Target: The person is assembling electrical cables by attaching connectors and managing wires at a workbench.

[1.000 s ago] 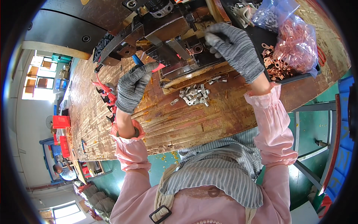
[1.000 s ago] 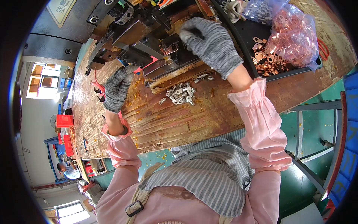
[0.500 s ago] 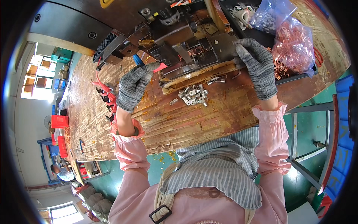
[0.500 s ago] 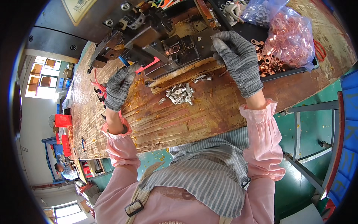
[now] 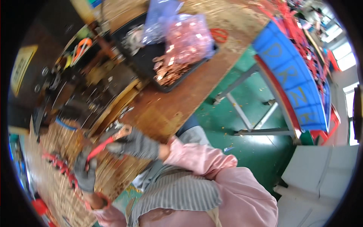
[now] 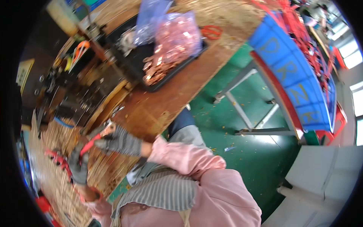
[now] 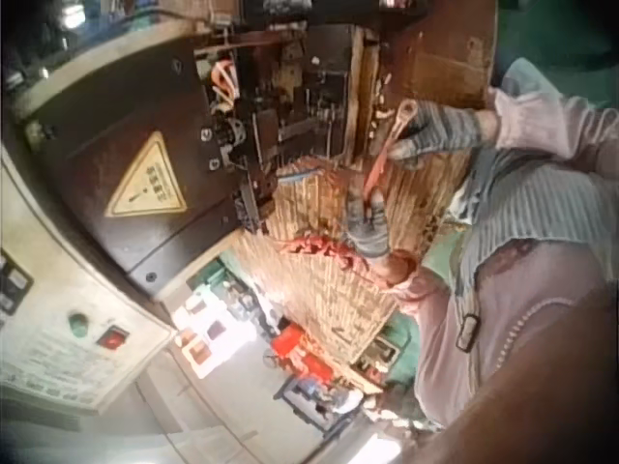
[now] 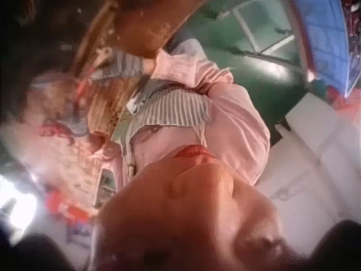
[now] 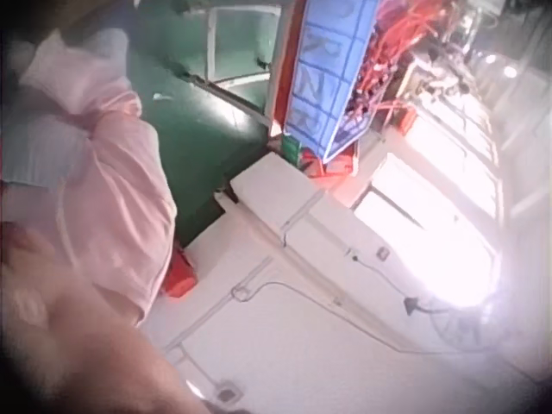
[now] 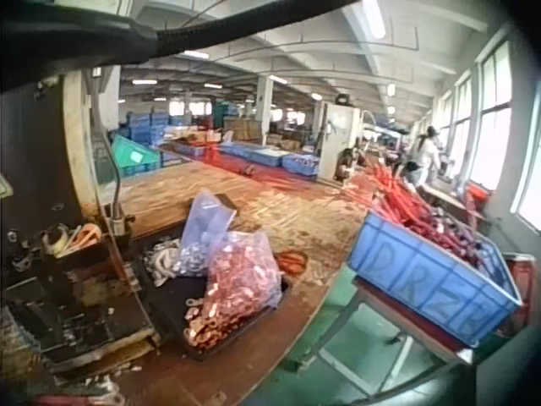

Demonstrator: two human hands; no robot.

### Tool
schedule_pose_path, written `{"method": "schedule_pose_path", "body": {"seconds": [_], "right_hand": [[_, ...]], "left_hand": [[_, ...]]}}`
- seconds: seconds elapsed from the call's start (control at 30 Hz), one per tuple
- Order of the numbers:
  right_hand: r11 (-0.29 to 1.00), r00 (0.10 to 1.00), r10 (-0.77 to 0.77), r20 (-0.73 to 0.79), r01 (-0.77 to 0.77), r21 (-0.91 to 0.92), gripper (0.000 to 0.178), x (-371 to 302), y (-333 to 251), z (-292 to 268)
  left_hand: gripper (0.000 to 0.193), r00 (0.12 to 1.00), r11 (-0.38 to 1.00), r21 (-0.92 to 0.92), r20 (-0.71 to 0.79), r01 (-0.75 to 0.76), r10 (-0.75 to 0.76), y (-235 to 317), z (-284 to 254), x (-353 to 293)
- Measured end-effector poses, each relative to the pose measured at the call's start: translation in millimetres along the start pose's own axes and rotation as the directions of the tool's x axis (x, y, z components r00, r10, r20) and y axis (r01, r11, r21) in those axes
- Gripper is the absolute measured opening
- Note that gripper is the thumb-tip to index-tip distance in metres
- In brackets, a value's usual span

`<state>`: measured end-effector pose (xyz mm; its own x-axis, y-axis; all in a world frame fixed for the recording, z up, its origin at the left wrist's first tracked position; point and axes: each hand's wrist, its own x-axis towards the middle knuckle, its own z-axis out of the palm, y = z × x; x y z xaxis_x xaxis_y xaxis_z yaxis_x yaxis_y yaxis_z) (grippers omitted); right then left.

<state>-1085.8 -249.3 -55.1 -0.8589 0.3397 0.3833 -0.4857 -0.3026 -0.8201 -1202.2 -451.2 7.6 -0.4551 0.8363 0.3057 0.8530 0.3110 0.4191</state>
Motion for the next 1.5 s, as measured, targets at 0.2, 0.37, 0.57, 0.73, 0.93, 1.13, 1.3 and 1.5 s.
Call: {"method": "schedule_pose_path", "body": {"seconds": [0.2,0.37,0.57,0.73,0.93,1.13,1.3,1.5], "right_hand": [[0.971,0.984,0.176,0.004,-0.174,0.166,0.016,-5,-7,-1],[0.849,0.936,0.352,0.026,-0.331,0.412,0.024,-8,-5,9],[0.975,0.99,0.102,0.096,-0.08,-0.207,0.042,6,-29,32],[0.839,0.908,-0.054,0.416,0.267,-0.474,0.05,9,-36,67],[0.695,0.859,-0.2,0.47,0.463,-0.551,0.048,-10,-83,77],[0.847,0.984,-0.176,0.013,0.158,-0.508,0.033,-50,-108,41],[0.744,0.903,-0.306,-0.301,0.03,-0.667,0.02,-89,-182,-12],[0.447,0.795,-0.073,-0.603,-0.514,-0.732,0.032,-142,-373,-160]], "left_hand": [[0.027,0.961,0.824,0.524,0.038,0.215,-0.275,-52,-3,-74],[0.026,0.907,0.754,0.515,-0.137,0.408,-0.398,-80,-12,-109],[0.034,0.881,0.935,0.0,-0.334,0.355,-0.335,-41,-106,-93],[0.041,0.903,0.831,-0.506,-0.209,0.229,-0.376,68,-151,-48],[0.023,0.995,0.873,-0.477,0.057,0.103,-0.086,129,-91,21],[0.025,0.94,0.868,-0.429,0.105,-0.251,0.324,194,-37,73],[0.029,0.717,0.68,-0.23,-0.215,-0.697,0.663,238,-7,121],[0.031,0.854,0.785,-0.397,0.007,-0.476,0.521,184,16,92]]}}
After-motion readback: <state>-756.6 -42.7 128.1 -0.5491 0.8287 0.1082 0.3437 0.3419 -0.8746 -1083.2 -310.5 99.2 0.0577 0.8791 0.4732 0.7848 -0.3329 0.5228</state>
